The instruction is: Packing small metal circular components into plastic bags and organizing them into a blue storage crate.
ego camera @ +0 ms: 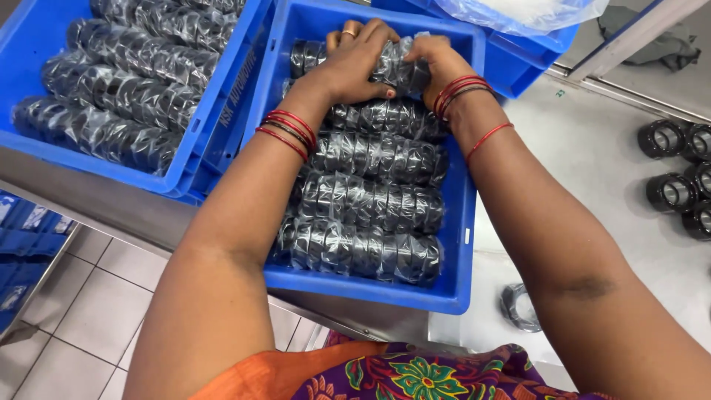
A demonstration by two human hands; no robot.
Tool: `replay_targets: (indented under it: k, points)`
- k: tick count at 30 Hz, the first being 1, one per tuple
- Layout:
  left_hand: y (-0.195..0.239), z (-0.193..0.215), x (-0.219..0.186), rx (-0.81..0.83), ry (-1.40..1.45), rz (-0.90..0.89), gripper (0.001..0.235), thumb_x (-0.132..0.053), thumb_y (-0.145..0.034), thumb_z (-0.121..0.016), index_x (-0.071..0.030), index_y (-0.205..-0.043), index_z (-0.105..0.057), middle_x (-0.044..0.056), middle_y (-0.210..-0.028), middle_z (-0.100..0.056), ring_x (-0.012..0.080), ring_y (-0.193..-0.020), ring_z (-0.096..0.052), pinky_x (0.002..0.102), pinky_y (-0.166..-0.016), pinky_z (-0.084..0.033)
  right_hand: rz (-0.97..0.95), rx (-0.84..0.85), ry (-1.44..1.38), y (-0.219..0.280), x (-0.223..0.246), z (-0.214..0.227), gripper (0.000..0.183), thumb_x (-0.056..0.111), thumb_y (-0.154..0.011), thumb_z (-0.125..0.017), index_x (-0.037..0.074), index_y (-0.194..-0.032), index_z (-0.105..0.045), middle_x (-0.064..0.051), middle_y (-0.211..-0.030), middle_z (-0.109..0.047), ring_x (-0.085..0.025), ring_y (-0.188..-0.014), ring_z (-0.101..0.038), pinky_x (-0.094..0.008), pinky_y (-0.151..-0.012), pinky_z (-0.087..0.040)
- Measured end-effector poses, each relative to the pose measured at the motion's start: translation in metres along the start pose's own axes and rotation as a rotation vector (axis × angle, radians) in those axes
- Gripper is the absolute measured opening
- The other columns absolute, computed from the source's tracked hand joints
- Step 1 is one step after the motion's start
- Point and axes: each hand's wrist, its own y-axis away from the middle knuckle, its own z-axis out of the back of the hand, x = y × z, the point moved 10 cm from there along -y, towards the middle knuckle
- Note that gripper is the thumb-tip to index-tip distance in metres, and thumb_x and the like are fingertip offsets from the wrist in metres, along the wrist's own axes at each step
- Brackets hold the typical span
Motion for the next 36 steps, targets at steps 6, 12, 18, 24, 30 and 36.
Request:
replay_targets:
  k: [6,12,18,24,30,36]
  points:
    - [0.0,0.002,0.006,0.065,-0.049,0.11,0.082,-0.036,-0.073,-0.087,-0.015,-0.142,-0.049,0.013,-0.137,-0.039,0.0395,-0.129,-0.039,0.057,-0.102,-0.035,-0.181,-0.025,0.159,-0.007,-0.013,0.01,0.031,0.019,-0.08,-0.071,0.005,-0.108,-0.066,-0.009,-0.095,-0.076,-0.024,-0.087,-0.072,-0.036,-0.084,-0.056]
    - [-0.007,-0.01,0.082,0.065,0.591,0.143,0.051,-0.04,-0.104,-0.05,-0.007,-0.142,-0.06,0.009,-0.145,-0.062,0.0241,-0.136,-0.056,0.038,-0.115,-0.039,-0.171,-0.045,1.051,0.022,0.017,-0.004,0.058,0.057,-0.094,-0.069,0.004,-0.117,-0.066,-0.012,-0.086,-0.065,-0.025,-0.069,-0.049,-0.045,-0.063,-0.037]
    - [0.001,0.013,0.07,0.061,0.513,0.169,0.045,-0.036,-0.103,-0.048,-0.004,-0.12,-0.075,0.008,-0.12,-0.077,0.0198,-0.111,-0.072,0.034,-0.102,-0.052,0.249,-0.193,1.546,-0.013,0.023,0.012,0.083,0.066,-0.093,-0.069,-0.012,-0.119,-0.058,-0.034,-0.108,-0.067,-0.046,-0.102,-0.065,-0.05,-0.086,-0.052]
    - [0.002,0.032,0.018,-0.066,0.186,-0.078,0.031,-0.028,-0.086,-0.082,-0.007,-0.108,-0.078,0.013,-0.11,-0.075,0.0298,-0.101,-0.07,0.041,-0.088,-0.055,0.101,-0.097,1.709,-0.029,0.016,0.012,0.082,0.069,-0.106,-0.059,-0.01,-0.128,-0.065,-0.035,-0.116,-0.069,-0.046,-0.111,-0.066,-0.05,-0.095,-0.053]
    - [-0.017,0.012,0.019,-0.069,-0.163,0.076,0.022,-0.028,-0.072,-0.09,-0.019,-0.091,-0.083,0.008,-0.095,-0.077,0.0319,-0.093,-0.071,0.047,-0.082,-0.053,0.009,0.508,2.254,-0.111,-0.06,0.037,0.068,0.035,-0.072,-0.078,0.032,-0.138,-0.062,-0.021,-0.104,-0.077,-0.036,-0.094,-0.075,-0.049,-0.082,-0.059]
    - [0.001,-0.007,0.014,-0.13,-0.282,0.051,0.039,0.001,-0.086,-0.069,-0.007,-0.124,-0.071,0.021,-0.117,-0.072,0.0422,-0.107,-0.068,0.054,-0.088,-0.053,0.161,-0.198,1.764,0.007,0.007,-0.023,0.053,0.055,-0.09,-0.063,0.008,-0.113,-0.073,-0.018,-0.115,-0.072,-0.035,-0.108,-0.07,-0.045,-0.091,-0.056]
